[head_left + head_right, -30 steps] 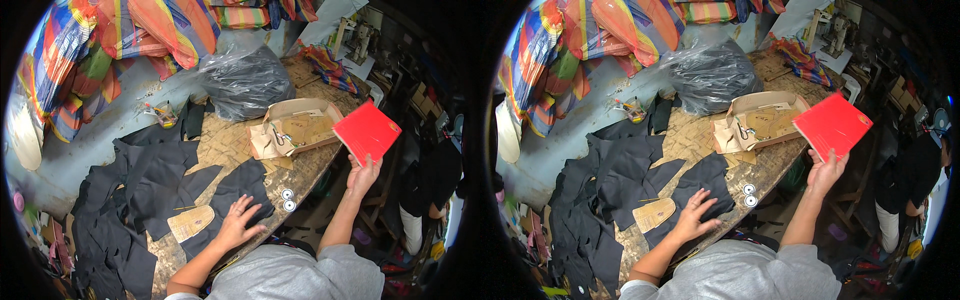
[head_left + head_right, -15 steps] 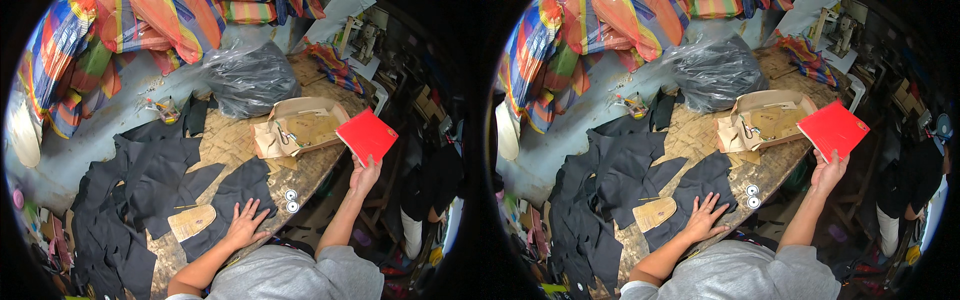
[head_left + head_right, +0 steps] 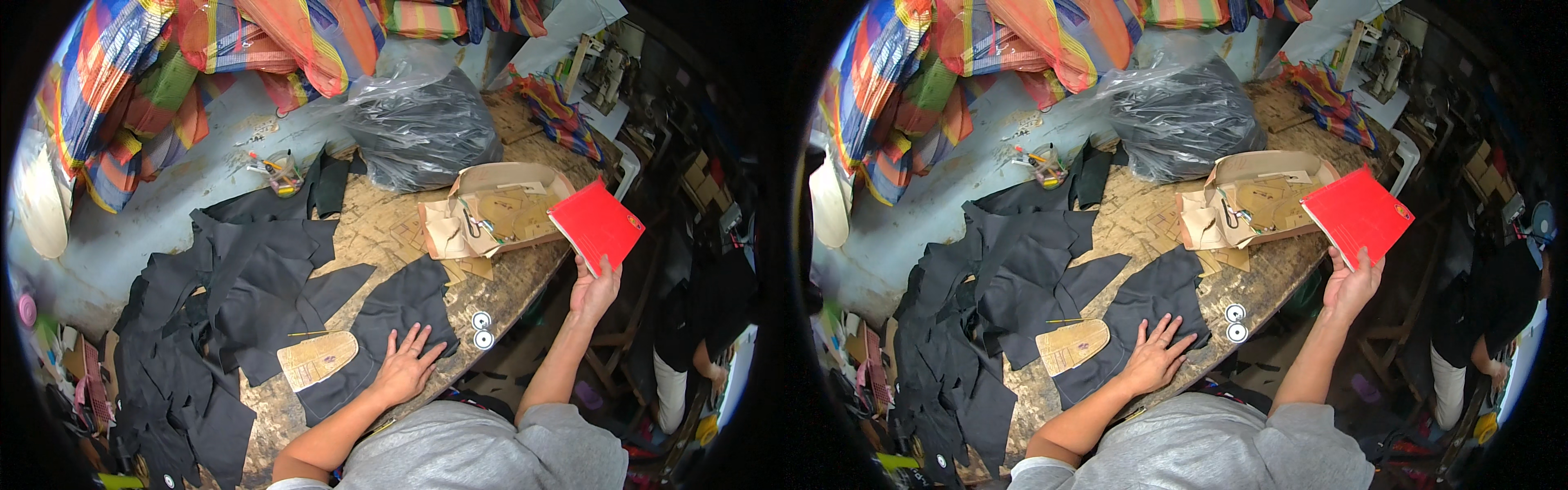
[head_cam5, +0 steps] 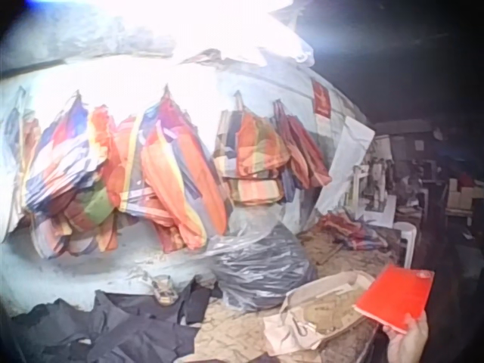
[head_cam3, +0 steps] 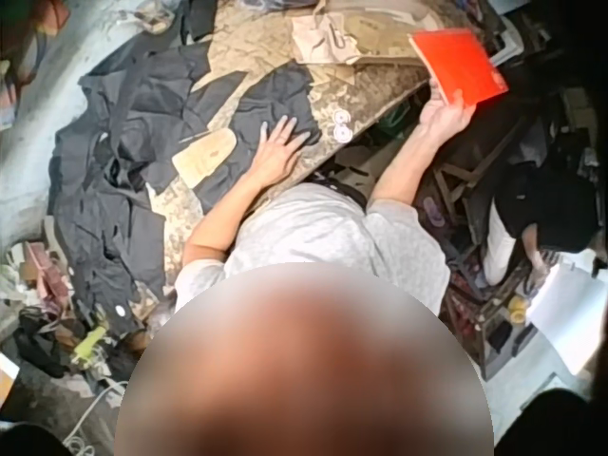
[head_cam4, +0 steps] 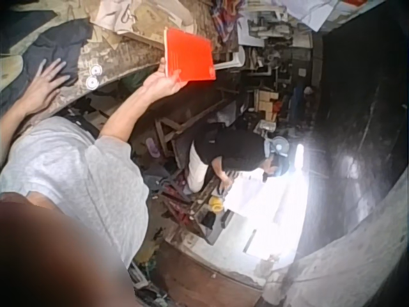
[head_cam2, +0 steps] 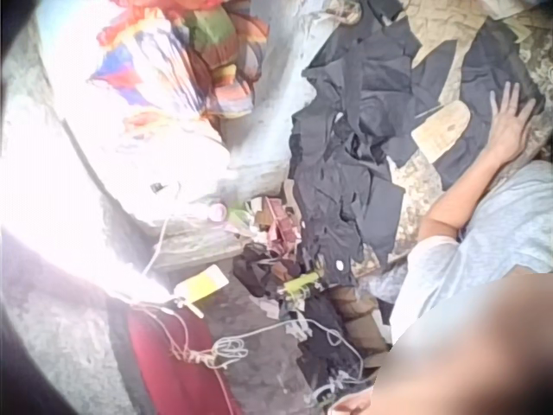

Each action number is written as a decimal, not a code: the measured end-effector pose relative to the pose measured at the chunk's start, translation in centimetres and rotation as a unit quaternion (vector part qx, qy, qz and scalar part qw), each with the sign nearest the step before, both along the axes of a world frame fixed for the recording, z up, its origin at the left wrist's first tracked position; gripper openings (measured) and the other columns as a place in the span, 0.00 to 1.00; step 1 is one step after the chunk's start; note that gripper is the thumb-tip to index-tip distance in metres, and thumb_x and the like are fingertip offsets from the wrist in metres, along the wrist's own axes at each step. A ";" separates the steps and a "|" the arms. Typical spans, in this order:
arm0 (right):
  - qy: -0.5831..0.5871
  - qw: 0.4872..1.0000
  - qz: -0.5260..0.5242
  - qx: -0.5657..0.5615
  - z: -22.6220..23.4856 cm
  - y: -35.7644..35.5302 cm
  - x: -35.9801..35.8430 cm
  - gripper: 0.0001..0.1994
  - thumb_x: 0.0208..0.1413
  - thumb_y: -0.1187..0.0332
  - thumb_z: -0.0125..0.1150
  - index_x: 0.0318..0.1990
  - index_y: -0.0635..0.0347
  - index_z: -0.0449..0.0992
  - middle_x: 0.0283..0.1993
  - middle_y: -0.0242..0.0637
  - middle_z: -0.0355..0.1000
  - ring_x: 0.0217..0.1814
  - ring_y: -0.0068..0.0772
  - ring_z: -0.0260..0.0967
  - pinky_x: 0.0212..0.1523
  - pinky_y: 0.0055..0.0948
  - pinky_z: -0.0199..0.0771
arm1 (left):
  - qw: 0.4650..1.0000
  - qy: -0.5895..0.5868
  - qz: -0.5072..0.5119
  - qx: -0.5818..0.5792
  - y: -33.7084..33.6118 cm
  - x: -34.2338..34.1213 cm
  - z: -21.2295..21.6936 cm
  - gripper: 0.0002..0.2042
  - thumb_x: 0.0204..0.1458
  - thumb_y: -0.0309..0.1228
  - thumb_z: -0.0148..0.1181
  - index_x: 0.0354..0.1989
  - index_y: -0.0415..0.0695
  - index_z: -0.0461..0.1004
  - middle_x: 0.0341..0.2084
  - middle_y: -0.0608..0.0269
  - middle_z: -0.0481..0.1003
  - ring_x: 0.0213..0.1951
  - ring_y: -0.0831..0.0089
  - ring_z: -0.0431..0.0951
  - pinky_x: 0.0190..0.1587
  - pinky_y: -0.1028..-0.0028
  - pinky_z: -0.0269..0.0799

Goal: The person lays out black fabric pieces on a wooden table, places a cardboard pattern on the fabric, and uses a pencil to trace the pattern outline. The person briefly opens a notebook to check notes, then continues tracing additional fabric pieces with different pattern shapes.

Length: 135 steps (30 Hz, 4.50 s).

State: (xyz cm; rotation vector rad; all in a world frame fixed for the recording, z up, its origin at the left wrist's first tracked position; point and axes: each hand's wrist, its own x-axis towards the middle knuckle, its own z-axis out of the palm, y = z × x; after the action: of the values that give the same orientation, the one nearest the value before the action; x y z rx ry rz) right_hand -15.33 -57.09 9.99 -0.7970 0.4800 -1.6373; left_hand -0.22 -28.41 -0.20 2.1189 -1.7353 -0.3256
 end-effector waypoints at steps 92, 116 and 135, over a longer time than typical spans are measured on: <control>-0.005 0.997 -0.046 -0.057 2.0 2.4 -0.4 0.20 0.58 0.76 0.48 0.59 0.68 0.60 0.52 0.47 0.68 0.45 0.37 0.73 0.36 0.31 0.80 | 1.000 0.005 0.006 -0.020 0.0 0.1 -0.3 0.23 0.56 0.36 0.52 0.61 0.51 0.63 0.64 0.50 0.55 0.67 0.54 0.50 0.63 0.42 0.41; 0.234 0.865 0.376 -0.236 6.2 5.5 19.2 0.18 0.56 0.61 0.60 0.45 0.68 0.71 0.36 0.44 0.75 0.29 0.35 0.77 0.26 0.25 0.78 | 0.998 -0.001 0.014 -0.060 0.1 0.1 -1.5 0.25 0.53 0.35 0.54 0.61 0.50 0.63 0.64 0.50 0.55 0.67 0.54 0.49 0.64 0.42 0.41; 0.503 0.506 0.408 -0.570 -8.8 22.6 24.7 0.14 0.39 0.77 0.58 0.38 0.68 0.79 0.35 0.53 0.75 0.37 0.49 0.74 0.43 0.37 0.73 | 0.784 -0.010 0.613 -0.096 14.0 3.5 3.4 0.33 0.37 0.46 0.71 0.48 0.36 0.71 0.40 0.45 0.73 0.45 0.50 0.72 0.48 0.61 0.69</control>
State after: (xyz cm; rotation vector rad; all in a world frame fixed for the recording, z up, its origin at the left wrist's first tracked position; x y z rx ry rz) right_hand 9.39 -34.50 1.21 -2.5294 -0.3725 -0.1629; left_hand 3.27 -14.40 3.17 2.5457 -0.0931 0.2482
